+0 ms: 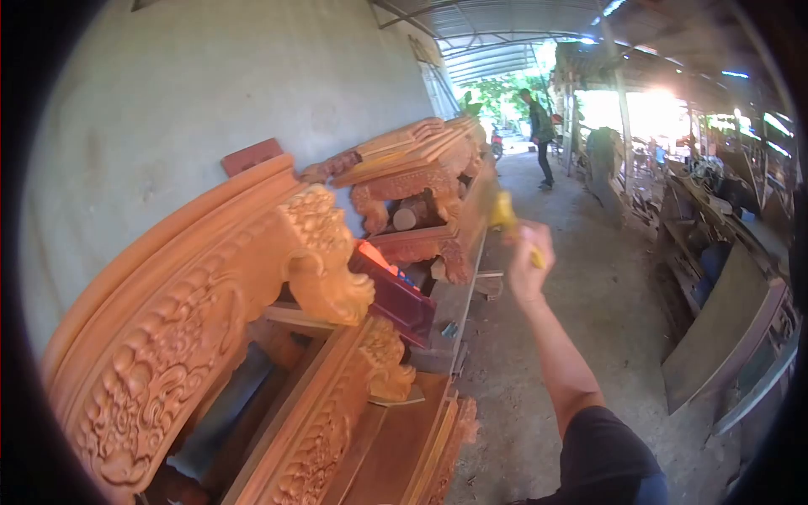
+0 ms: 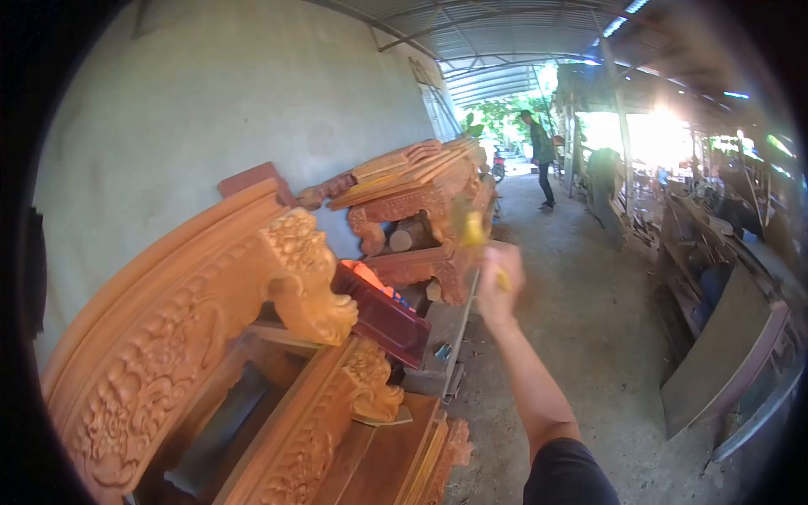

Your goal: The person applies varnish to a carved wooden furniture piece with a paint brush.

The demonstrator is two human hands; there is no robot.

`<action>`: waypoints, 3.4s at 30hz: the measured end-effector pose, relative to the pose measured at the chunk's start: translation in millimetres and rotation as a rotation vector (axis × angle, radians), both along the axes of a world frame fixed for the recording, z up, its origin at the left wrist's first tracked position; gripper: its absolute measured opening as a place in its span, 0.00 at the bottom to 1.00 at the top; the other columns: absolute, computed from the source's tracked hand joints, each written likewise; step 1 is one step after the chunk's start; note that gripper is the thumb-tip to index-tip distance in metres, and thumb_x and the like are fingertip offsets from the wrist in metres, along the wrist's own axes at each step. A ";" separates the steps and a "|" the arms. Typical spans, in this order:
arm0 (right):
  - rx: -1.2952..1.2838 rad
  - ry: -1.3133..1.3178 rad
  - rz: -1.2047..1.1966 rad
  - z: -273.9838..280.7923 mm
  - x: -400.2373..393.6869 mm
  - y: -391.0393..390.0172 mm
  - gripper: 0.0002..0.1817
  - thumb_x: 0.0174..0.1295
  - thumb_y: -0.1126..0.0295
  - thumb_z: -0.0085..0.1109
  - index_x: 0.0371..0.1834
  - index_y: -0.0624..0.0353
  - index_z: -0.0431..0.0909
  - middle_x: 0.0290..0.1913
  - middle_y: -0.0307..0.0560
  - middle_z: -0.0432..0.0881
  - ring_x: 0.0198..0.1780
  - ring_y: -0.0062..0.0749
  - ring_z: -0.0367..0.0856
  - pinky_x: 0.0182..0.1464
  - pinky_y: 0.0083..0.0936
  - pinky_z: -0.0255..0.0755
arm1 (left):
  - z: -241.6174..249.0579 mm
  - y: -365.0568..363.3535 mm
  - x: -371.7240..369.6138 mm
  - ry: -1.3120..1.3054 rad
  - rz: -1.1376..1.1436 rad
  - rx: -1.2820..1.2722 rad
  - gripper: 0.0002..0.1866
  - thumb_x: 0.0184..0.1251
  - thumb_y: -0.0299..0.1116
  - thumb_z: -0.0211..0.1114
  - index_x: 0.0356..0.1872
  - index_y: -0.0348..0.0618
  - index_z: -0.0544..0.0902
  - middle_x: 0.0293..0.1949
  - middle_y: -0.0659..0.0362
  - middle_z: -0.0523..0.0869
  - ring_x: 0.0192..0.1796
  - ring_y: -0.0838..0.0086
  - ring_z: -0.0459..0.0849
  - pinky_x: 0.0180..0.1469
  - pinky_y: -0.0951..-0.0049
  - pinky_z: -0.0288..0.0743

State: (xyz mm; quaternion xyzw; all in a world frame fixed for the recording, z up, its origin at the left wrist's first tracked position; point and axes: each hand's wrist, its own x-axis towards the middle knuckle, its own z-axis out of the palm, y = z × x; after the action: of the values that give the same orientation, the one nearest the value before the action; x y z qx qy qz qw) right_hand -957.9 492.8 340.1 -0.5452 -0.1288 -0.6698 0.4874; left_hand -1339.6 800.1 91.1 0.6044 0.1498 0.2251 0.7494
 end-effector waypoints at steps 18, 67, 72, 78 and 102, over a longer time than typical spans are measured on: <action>0.197 1.116 0.843 -270.5 -86.3 -74.9 0.20 0.74 0.52 0.58 0.40 0.60 0.82 0.33 0.45 0.86 0.33 0.34 0.87 0.33 0.32 0.84 | 3.1 -9.9 151.5 -0.082 -0.532 -0.745 0.35 0.75 0.64 0.48 0.68 0.46 0.72 0.59 0.52 0.82 0.56 0.63 0.85 0.48 0.58 0.86; -0.134 0.130 1.531 105.6 -107.7 302.1 0.07 0.66 0.76 0.62 0.46 0.59 0.82 0.38 0.40 0.86 0.41 0.26 0.86 0.40 0.23 0.82 | -8.5 72.4 -119.0 -0.264 0.180 -0.219 0.34 0.68 0.53 0.68 0.67 0.43 0.71 0.61 0.51 0.80 0.62 0.61 0.80 0.62 0.54 0.77; -0.040 0.139 0.951 107.9 -101.8 297.5 0.08 0.70 0.71 0.59 0.33 0.60 0.84 0.30 0.44 0.84 0.31 0.26 0.80 0.37 0.30 0.75 | -18.5 77.7 -197.1 -0.476 -0.327 -0.953 0.41 0.70 0.68 0.54 0.73 0.48 0.67 0.71 0.52 0.72 0.71 0.57 0.71 0.72 0.46 0.66; -0.466 -0.364 1.489 81.0 -318.9 364.6 0.10 0.68 0.67 0.67 0.32 0.58 0.78 0.34 0.44 0.74 0.41 0.38 0.75 0.45 0.38 0.67 | -42.5 92.3 -191.3 -0.208 0.020 -0.760 0.40 0.68 0.67 0.57 0.72 0.51 0.68 0.72 0.55 0.70 0.73 0.55 0.68 0.74 0.44 0.63; -0.311 0.094 1.792 45.1 -142.4 316.8 0.06 0.75 0.69 0.56 0.45 0.58 0.81 0.40 0.44 0.84 0.34 0.26 0.86 0.37 0.25 0.81 | -12.9 16.3 -60.8 -0.220 0.077 -0.294 0.34 0.73 0.51 0.61 0.75 0.53 0.62 0.69 0.52 0.73 0.69 0.58 0.73 0.68 0.50 0.74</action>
State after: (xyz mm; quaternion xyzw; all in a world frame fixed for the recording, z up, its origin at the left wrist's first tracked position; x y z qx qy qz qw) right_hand -1100.3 809.6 385.2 -0.3271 -0.5732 0.0075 0.7512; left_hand -1400.4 816.4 78.2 0.4537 0.1212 0.2941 0.8325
